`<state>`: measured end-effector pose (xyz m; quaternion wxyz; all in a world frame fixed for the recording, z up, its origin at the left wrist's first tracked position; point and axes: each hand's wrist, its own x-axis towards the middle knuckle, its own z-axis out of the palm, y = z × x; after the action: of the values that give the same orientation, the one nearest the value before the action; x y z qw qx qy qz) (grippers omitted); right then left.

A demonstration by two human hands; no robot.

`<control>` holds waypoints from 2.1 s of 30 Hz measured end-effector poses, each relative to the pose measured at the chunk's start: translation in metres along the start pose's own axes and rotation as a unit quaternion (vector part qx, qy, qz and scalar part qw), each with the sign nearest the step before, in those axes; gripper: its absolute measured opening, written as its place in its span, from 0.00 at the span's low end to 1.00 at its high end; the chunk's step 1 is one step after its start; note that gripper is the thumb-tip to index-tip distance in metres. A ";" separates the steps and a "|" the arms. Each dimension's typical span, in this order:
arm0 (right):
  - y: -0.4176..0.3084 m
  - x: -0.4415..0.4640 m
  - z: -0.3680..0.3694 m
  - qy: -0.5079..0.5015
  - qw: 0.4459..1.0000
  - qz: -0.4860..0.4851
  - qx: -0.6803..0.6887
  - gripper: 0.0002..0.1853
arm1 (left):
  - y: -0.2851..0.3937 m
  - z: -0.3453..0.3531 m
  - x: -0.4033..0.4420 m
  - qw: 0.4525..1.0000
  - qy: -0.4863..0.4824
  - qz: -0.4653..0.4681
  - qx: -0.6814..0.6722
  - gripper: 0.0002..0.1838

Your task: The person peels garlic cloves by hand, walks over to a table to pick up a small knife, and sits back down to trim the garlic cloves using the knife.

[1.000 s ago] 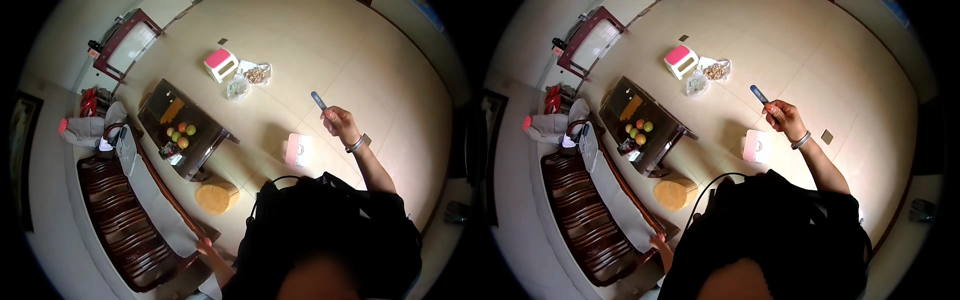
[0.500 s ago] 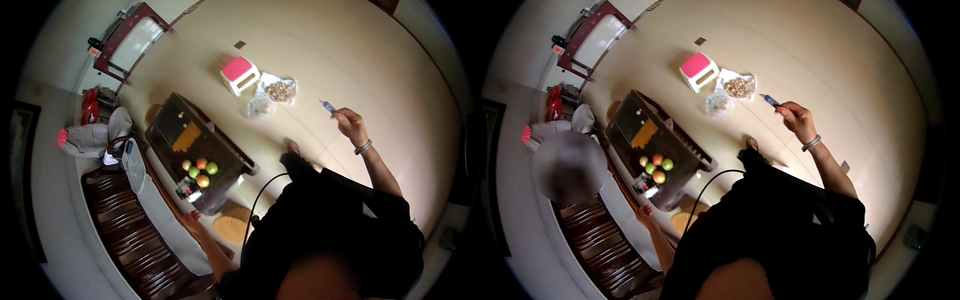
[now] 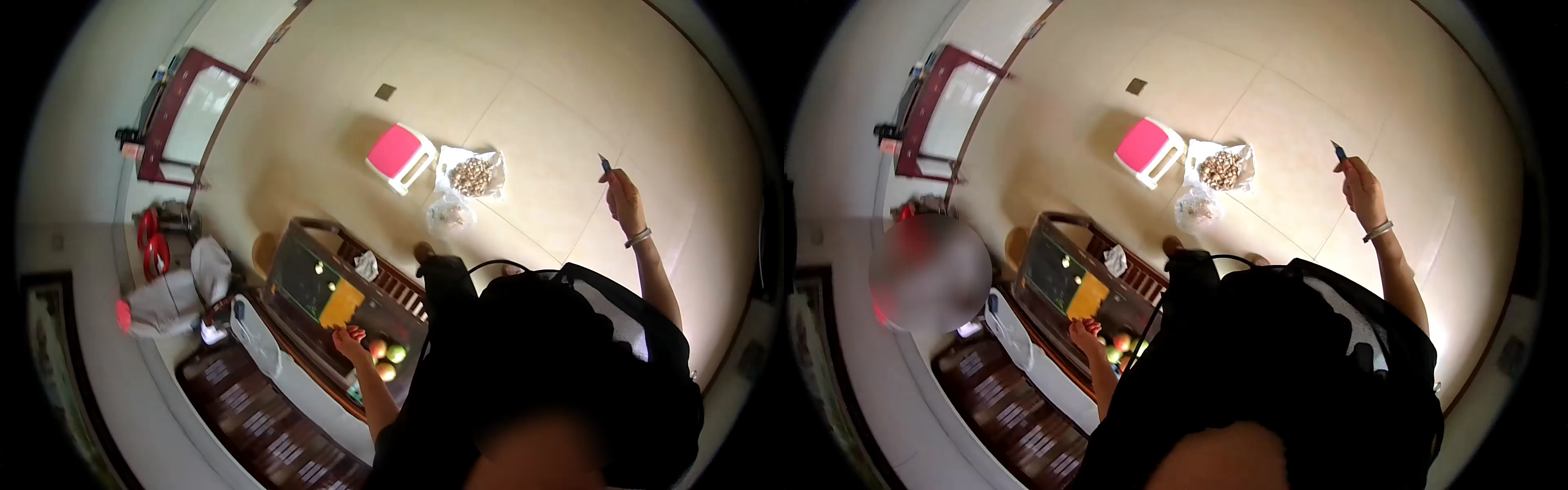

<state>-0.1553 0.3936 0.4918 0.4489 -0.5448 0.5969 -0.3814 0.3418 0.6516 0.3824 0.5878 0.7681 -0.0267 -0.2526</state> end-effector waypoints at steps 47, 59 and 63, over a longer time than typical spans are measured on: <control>-0.004 -0.073 0.672 0.381 0.799 0.362 0.292 0.16 | 0.090 0.420 0.344 0.217 -0.739 0.328 0.548 0.10; 0.010 -0.052 0.707 0.374 0.740 0.512 0.224 0.12 | 0.190 0.416 0.226 0.260 -0.803 0.214 0.491 0.09; 0.015 -0.033 0.711 0.384 0.723 0.530 0.223 0.11 | 0.190 0.421 0.151 0.263 -0.802 0.242 0.479 0.13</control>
<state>0.5165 0.4522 0.2637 0.4189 0.1688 0.8073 -0.3798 0.3455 0.1675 0.4266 -0.1739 0.2741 -0.7851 -0.5274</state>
